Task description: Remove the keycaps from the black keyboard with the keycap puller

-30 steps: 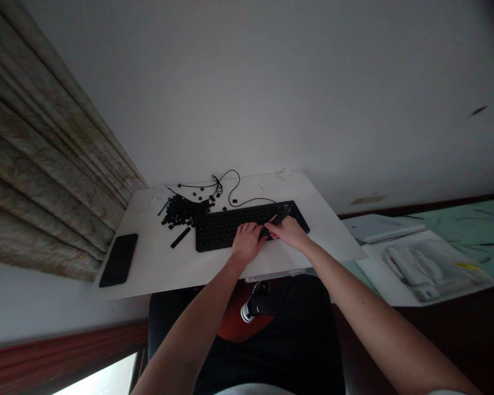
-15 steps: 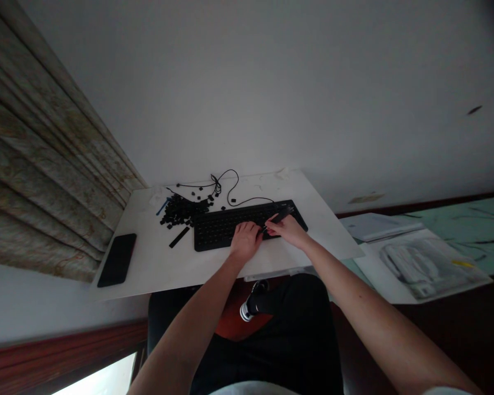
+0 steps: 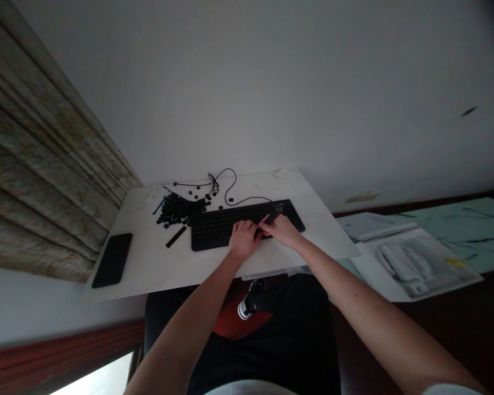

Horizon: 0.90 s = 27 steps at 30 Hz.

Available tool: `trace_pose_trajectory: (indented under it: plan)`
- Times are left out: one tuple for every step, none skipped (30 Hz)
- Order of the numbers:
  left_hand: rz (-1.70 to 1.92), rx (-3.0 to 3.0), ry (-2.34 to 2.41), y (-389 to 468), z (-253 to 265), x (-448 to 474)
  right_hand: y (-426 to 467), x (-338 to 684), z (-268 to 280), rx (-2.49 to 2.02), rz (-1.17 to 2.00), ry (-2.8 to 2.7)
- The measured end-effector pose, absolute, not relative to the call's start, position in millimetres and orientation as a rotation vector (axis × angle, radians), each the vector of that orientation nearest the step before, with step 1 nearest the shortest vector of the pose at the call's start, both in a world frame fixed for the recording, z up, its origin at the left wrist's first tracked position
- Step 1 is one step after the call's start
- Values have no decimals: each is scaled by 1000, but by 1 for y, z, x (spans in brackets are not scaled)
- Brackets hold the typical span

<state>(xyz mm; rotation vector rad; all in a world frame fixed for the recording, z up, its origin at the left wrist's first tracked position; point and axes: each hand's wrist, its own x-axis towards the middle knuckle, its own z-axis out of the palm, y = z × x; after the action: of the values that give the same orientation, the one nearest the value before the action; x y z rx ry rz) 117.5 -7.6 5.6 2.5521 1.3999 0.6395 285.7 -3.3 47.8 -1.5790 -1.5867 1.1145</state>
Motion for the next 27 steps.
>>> trace_pose_trajectory:
  plan:
    - [646,2552,1392,-7,5,117,-4,285,48,-1574,1066,-1638]
    - [652,2555,1383,-7,4,117,-4,285,49,-1566,1026,-1678]
    - [658,2559,1373,-7,4,117,-5,284,49,-1559,993,-1707]
    - [665,2563,1363,-7,3,117,-4,284,49,-1555,967,-1728]
    - [673,2564,1355,-7,2,117,-4,284,49,-1554,948,-1744]
    - [683,2565,1348,-6,1,118,-4,283,50,-1554,937,-1757]
    - [692,2565,1342,-6,0,118,-4,283,50,-1555,928,-1769]
    - [700,2566,1338,-6,-1,118,-4,283,50,-1557,919,-1780]
    - [707,2569,1335,-6,-2,119,-4,282,51,-1559,908,-1794]
    - [712,2574,1336,-5,-3,119,-4,282,52,-1558,892,-1811]
    - [716,2582,1340,-5,-3,120,-4,282,53,-1554,871,-1828]
    - [717,2592,1345,-5,-4,120,-4,282,54,-1547,851,-1848]
    - [717,2602,1351,-5,-5,120,-4,281,54,-1538,836,-1867]
    - [715,2613,1358,-5,-5,120,-4,281,55,-1526,827,-1885]
    - [712,2623,1365,-5,-6,121,-4,281,55,-1518,825,-1896]
    - [710,2631,1371,-5,-7,121,-4,281,55,-1515,829,-1901]
    - [707,2639,1378,-5,-7,121,-3,281,55,-1519,836,-1899]
    - [706,2645,1385,-5,-8,122,-3,281,55,-1530,841,-1893]
    - [704,2652,1390,-6,-8,122,-3,281,56,-1546,843,-1884]
    - [700,2658,1392,-6,-9,122,-3,281,56,-1563,845,-1876]
    - [694,2664,1392,-6,-9,122,-2,281,56,-1575,847,-1869]
    - [685,2667,1393,-6,-8,122,-2,281,57,-1581,852,-1865]
    - [672,2667,1394,-6,-8,122,-2,281,57,-1582,860,-1864]
    - [658,2664,1396,-6,-8,121,-2,281,58,-1581,871,-1864]
    - [643,2660,1398,-6,-7,121,-2,282,58,-1582,883,-1862]
    - [630,2655,1400,-6,-6,121,-2,282,59,-1582,894,-1861]
    - [617,2650,1397,-7,-5,121,-2,282,60,-1582,903,-1860]
